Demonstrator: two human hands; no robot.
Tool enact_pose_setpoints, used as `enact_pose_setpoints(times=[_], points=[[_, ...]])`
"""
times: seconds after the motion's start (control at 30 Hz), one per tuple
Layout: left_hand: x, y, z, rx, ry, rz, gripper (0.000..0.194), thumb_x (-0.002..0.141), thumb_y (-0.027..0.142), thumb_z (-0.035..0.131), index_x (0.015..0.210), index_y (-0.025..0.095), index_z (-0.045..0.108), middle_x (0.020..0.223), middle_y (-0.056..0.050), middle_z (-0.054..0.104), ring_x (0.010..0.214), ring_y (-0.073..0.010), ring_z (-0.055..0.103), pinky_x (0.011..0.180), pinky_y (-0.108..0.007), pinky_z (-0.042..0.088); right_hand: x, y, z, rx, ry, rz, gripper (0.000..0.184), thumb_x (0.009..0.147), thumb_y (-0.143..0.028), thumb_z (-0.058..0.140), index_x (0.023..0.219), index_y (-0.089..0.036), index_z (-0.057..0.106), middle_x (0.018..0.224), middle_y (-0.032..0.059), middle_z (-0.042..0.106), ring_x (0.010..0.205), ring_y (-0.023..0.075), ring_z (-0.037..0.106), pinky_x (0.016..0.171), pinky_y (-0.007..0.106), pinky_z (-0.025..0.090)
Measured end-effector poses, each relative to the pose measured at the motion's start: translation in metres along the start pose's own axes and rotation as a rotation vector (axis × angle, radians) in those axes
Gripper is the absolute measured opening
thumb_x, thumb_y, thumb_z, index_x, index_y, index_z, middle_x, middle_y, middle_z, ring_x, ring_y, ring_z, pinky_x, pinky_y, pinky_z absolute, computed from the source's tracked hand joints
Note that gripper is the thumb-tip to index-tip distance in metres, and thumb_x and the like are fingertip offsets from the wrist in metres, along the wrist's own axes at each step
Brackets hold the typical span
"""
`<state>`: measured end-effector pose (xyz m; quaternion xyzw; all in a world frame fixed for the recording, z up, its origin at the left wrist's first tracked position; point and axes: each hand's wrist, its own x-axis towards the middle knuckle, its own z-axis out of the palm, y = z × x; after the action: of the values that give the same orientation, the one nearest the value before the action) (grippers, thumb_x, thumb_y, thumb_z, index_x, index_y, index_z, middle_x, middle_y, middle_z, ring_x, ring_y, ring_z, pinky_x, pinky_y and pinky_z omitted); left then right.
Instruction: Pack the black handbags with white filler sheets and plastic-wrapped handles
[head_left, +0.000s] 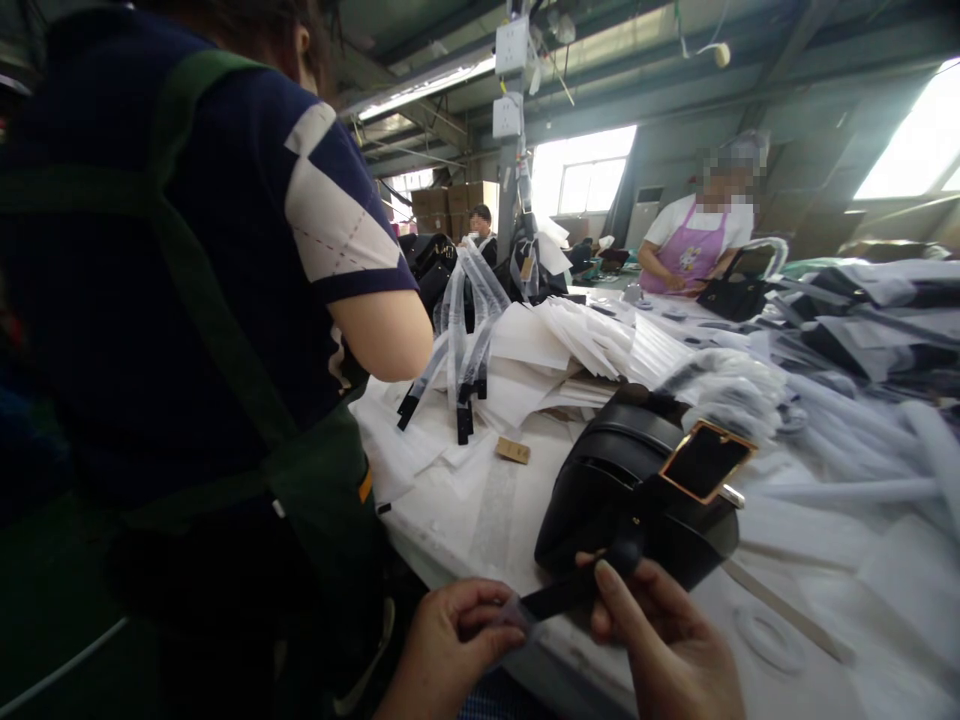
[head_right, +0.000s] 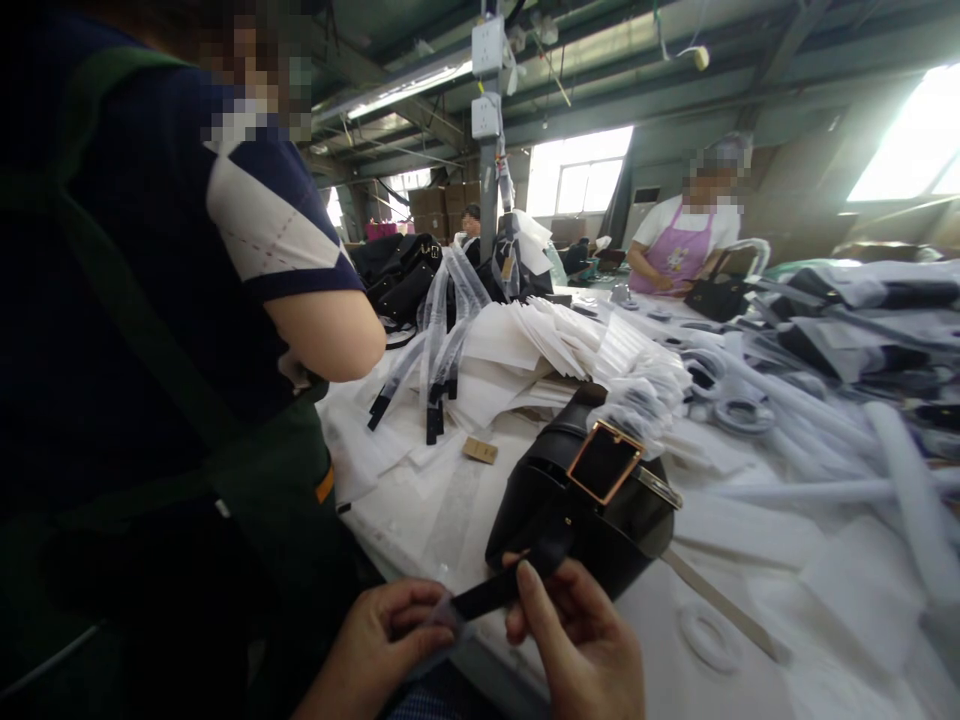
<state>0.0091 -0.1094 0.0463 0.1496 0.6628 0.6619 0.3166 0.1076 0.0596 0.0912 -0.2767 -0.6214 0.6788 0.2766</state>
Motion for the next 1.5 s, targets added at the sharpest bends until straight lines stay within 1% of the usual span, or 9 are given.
enact_pose_setpoints(times=[0.1, 0.2, 0.5, 0.73, 0.87, 1.0, 1.2, 1.37, 1.5], points=[[0.001, 0.000, 0.001, 0.050, 0.045, 0.018, 0.025, 0.066, 0.022, 0.082, 0.088, 0.013, 0.075, 0.081, -0.008, 0.079, 0.081, -0.0232, 0.074, 0.074, -0.026, 0.053, 0.000, -0.002, 0.000, -0.001, 0.047, -0.012, 0.044, 0.072, -0.057, 0.078, 0.090, -0.018, 0.078, 0.050, -0.0003, 0.061, 0.050, 0.0128, 0.056, 0.052, 0.019, 0.048], [0.002, -0.001, 0.000, 0.070, 0.056, 0.019, 0.025, 0.064, 0.021, 0.082, 0.086, 0.014, 0.074, 0.076, -0.006, 0.078, 0.074, -0.0215, 0.073, 0.070, -0.026, 0.052, 0.000, -0.002, -0.001, -0.003, 0.086, -0.011, 0.045, 0.072, -0.058, 0.078, 0.093, -0.018, 0.077, 0.051, -0.0010, 0.060, 0.052, 0.0128, 0.056, 0.053, 0.019, 0.048], [0.001, -0.003, -0.001, 0.052, 0.049, 0.003, 0.028, 0.062, 0.019, 0.083, 0.087, 0.014, 0.074, 0.078, -0.007, 0.079, 0.076, -0.0216, 0.073, 0.069, -0.025, 0.052, -0.003, 0.001, -0.001, 0.034, 0.067, -0.007, 0.043, 0.073, -0.057, 0.078, 0.091, -0.018, 0.077, 0.050, -0.0010, 0.060, 0.051, 0.0114, 0.054, 0.052, 0.018, 0.046], [-0.001, 0.000, -0.002, 0.007, 0.003, -0.003, 0.038, 0.064, 0.033, 0.087, 0.092, 0.012, 0.074, 0.083, -0.011, 0.079, 0.080, -0.0232, 0.073, 0.073, -0.027, 0.053, -0.004, -0.002, 0.002, 0.028, 0.030, 0.002, 0.044, 0.068, -0.057, 0.080, 0.086, -0.017, 0.078, 0.049, 0.0005, 0.061, 0.047, 0.0138, 0.057, 0.049, 0.020, 0.048], [-0.003, 0.003, 0.000, -0.019, -0.005, -0.028, 0.045, 0.061, 0.042, 0.089, 0.091, 0.012, 0.075, 0.081, -0.010, 0.078, 0.078, -0.0225, 0.072, 0.071, -0.027, 0.051, -0.006, -0.004, 0.004, 0.042, 0.002, 0.014, 0.044, 0.067, -0.057, 0.081, 0.086, -0.017, 0.078, 0.046, 0.0000, 0.059, 0.047, 0.0140, 0.057, 0.048, 0.020, 0.048], [-0.004, 0.003, 0.004, -0.086, 0.005, -0.046, 0.052, 0.058, 0.046, 0.090, 0.094, 0.012, 0.074, 0.078, -0.008, 0.077, 0.073, -0.0207, 0.071, 0.068, -0.026, 0.049, -0.007, -0.006, 0.006, 0.053, 0.038, 0.020, 0.043, 0.070, -0.056, 0.079, 0.087, -0.017, 0.078, 0.047, -0.0010, 0.058, 0.048, 0.0134, 0.055, 0.051, 0.021, 0.049], [-0.001, 0.002, 0.009, -0.121, -0.083, -0.080, 0.052, 0.058, 0.047, 0.090, 0.094, 0.013, 0.074, 0.080, -0.008, 0.077, 0.073, -0.0215, 0.070, 0.067, -0.027, 0.048, -0.002, 0.001, 0.001, 0.094, -0.025, 0.016, 0.044, 0.069, -0.055, 0.080, 0.088, -0.016, 0.077, 0.047, -0.0009, 0.058, 0.047, 0.0141, 0.056, 0.049, 0.021, 0.049], [-0.003, 0.004, 0.012, -0.172, -0.050, -0.030, 0.051, 0.057, 0.046, 0.091, 0.092, 0.013, 0.074, 0.076, -0.006, 0.076, 0.069, -0.0192, 0.069, 0.065, -0.025, 0.046, -0.008, -0.009, 0.007, 0.105, 0.055, 0.034, 0.042, 0.066, -0.055, 0.082, 0.083, -0.017, 0.077, 0.046, -0.0022, 0.055, 0.047, 0.0136, 0.054, 0.051, 0.022, 0.049], [-0.003, 0.009, 0.015, -0.188, -0.055, -0.015, 0.048, 0.062, 0.050, 0.088, 0.090, 0.013, 0.074, 0.072, -0.004, 0.075, 0.064, -0.0165, 0.066, 0.060, -0.023, 0.043, -0.012, -0.014, 0.013, 0.121, 0.065, 0.064, 0.041, 0.062, -0.054, 0.084, 0.080, -0.017, 0.077, 0.049, -0.0015, 0.059, 0.043, 0.0117, 0.051, 0.044, 0.021, 0.044]])
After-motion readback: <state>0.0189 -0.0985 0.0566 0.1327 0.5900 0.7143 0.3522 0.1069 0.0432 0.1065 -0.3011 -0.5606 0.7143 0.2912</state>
